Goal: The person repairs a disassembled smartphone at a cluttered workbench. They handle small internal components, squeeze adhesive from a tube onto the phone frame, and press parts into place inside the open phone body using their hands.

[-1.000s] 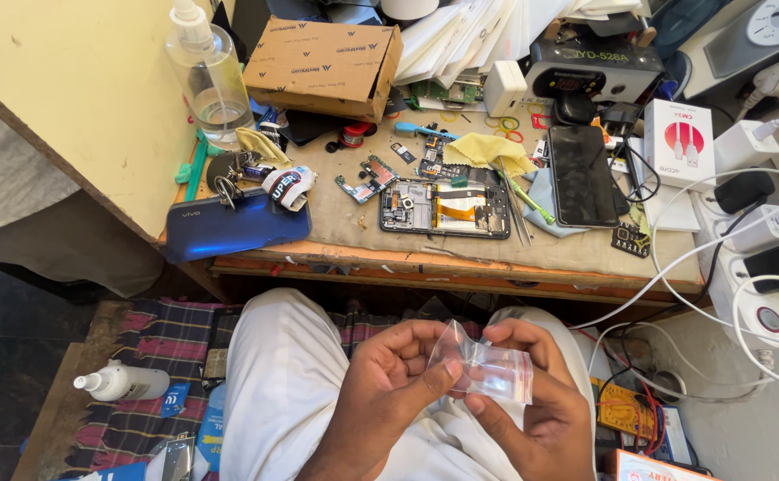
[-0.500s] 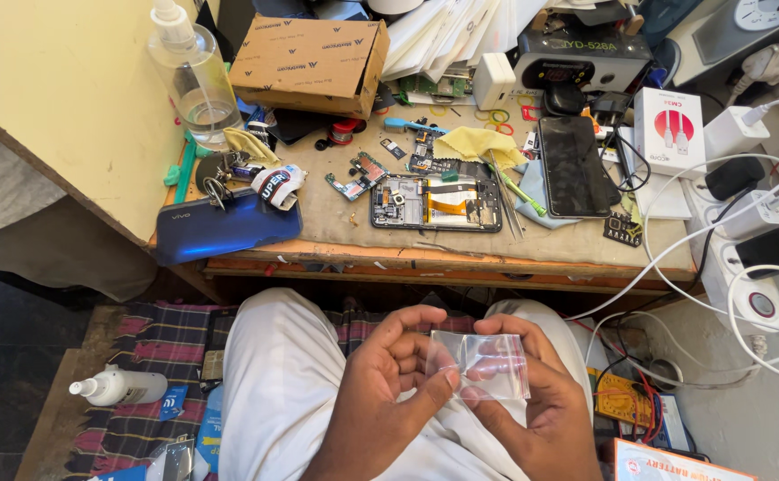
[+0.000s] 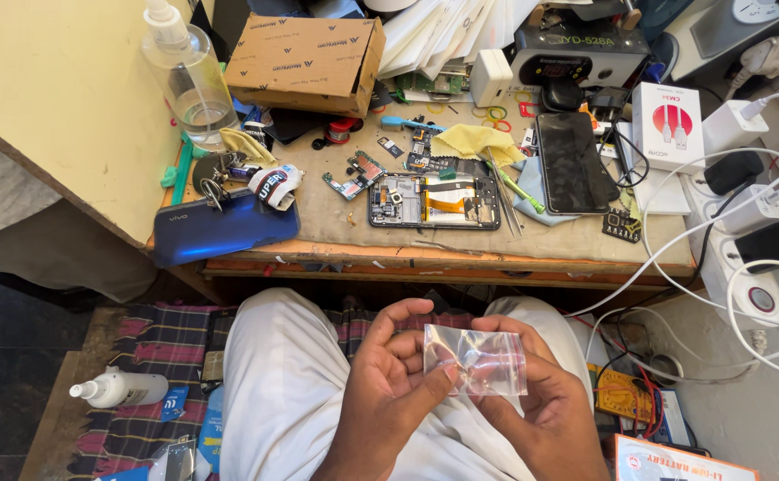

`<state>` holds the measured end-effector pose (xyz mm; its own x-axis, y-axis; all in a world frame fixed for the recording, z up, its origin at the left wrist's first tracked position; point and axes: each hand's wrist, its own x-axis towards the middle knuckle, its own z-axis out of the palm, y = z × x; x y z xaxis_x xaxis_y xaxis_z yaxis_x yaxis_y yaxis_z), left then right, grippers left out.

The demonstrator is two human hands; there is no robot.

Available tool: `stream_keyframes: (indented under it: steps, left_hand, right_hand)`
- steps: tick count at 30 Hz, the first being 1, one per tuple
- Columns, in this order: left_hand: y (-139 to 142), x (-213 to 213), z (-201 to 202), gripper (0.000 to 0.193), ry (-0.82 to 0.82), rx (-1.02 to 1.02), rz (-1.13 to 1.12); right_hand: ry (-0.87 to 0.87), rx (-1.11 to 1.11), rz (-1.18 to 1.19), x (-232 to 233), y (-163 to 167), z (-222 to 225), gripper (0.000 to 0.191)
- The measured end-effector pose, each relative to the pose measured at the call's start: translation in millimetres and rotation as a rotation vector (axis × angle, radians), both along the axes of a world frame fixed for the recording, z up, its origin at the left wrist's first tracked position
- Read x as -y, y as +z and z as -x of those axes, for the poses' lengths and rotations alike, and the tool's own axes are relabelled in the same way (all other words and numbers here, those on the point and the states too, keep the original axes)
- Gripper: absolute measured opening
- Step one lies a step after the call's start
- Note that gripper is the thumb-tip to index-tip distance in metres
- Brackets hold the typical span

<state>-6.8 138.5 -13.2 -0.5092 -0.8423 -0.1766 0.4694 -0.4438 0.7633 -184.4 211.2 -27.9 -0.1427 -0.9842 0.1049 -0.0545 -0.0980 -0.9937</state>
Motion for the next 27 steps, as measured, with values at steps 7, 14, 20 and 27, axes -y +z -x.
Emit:
stream_keyframes:
  steps: [7,14,20,27]
  left_hand:
    - [-2,0,0,0.066,-0.001,0.024,0.024]
    - [-9,0,3,0.063,-0.016,-0.025,-0.073]
    - [-8,1,-2,0.059,-0.112,-0.036,-0.022]
    - [-6,2,2,0.051,-0.058,-0.004,-0.012]
  right_hand:
    - [0.043,0.039,-0.015,-3,0,3,0.033]
    - [-0.032,0.225,-0.202,-10,-1,5,0.029]
    - [-0.075,0.14,-0.279,-13,-7,9,0.027]
    - [-0.009,0.134,-0.285,-11,1,10,0.029]
